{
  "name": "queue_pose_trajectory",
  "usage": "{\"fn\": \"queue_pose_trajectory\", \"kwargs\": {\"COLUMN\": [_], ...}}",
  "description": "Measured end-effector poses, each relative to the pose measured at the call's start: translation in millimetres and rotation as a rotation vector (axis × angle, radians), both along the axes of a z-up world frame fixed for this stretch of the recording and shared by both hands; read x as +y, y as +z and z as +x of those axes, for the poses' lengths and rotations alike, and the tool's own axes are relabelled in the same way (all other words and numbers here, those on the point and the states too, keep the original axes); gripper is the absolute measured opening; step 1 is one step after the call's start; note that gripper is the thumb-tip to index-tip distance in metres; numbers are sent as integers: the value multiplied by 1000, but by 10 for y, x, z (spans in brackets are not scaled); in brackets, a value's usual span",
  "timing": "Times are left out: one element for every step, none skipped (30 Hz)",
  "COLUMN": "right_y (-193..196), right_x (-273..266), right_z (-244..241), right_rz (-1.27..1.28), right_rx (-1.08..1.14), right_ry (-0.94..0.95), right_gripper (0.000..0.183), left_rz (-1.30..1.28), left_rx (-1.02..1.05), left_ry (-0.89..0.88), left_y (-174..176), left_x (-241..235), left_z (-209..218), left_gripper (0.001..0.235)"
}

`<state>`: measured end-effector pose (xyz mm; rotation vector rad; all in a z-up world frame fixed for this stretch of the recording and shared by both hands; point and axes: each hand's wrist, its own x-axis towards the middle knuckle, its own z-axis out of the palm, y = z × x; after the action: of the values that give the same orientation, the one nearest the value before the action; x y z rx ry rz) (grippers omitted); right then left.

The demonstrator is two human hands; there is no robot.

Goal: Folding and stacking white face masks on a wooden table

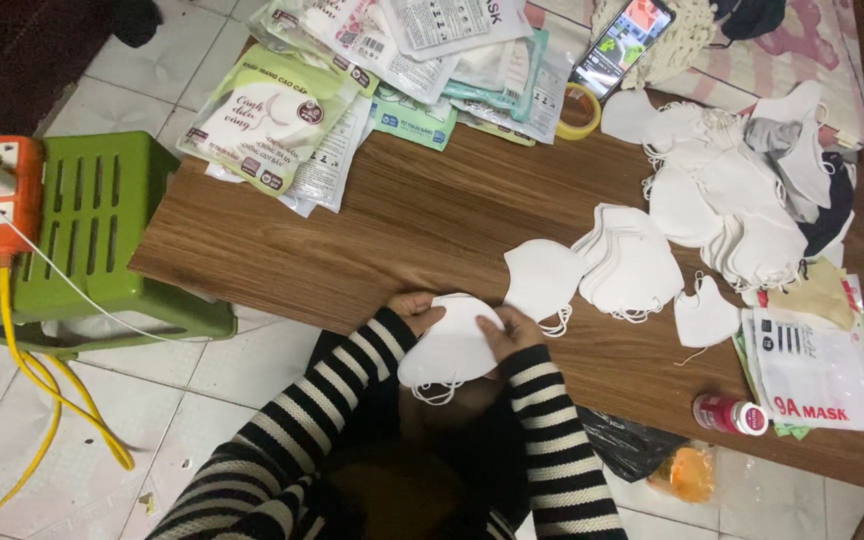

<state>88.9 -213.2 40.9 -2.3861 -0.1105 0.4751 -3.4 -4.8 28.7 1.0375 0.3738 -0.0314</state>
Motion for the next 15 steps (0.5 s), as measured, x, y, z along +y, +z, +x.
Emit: {"fn": "queue_pose_trajectory", "kwargs": {"right_y": [101,198,262,325,392,297,203,108,110,117,123,65,6,-57,-22], "right_x": [-11,-34,-65,-100,-139,-198,-255,-327,-313,-296,-280,-304,-328,-346,-346], "right_z": [46,68,128,192,257,323,391,445,405,385,365,353,342,335,325], "right_rz": [-66,-133,-133,-222,-311,-308,-387,-468,-468,-505,-541,-542,-495,-447,-446], "right_rx": [-165,-328,-328,-445,-562,-567,-598,-625,-626,-587,-548,-548,-445,-344,-345], "right_ry": [34,65,62,105,147,141,199,257,251,248,244,238,227,215,211], "right_gripper": [20,17,17,19,22,22,30,38,38,40,42,42,38,35,35], "left_rz": [23,45,45,45,44,49,5,-42,-40,-21,-3,-2,-47,-91,-90], "left_rx": [2,6,7,21,36,31,45,62,60,36,11,9,1,-8,-10], "left_ry": [-9,-20,-22,-7,8,5,27,48,43,84,125,119,124,130,126], "left_y": [69,133,117,103,91,-24,-138,-255,-246,-236,-226,-88,49,184,-128], "left_x": [22,32,29,24,18,31,47,49,63,78,93,132,170,213,251], "left_z": [-4,-25,-33,-31,-28,-4,23,37,36,54,72,59,46,33,57], "left_gripper": [17,14,14,16,18,18,22,27,27,37,48,48,49,49,49]}}
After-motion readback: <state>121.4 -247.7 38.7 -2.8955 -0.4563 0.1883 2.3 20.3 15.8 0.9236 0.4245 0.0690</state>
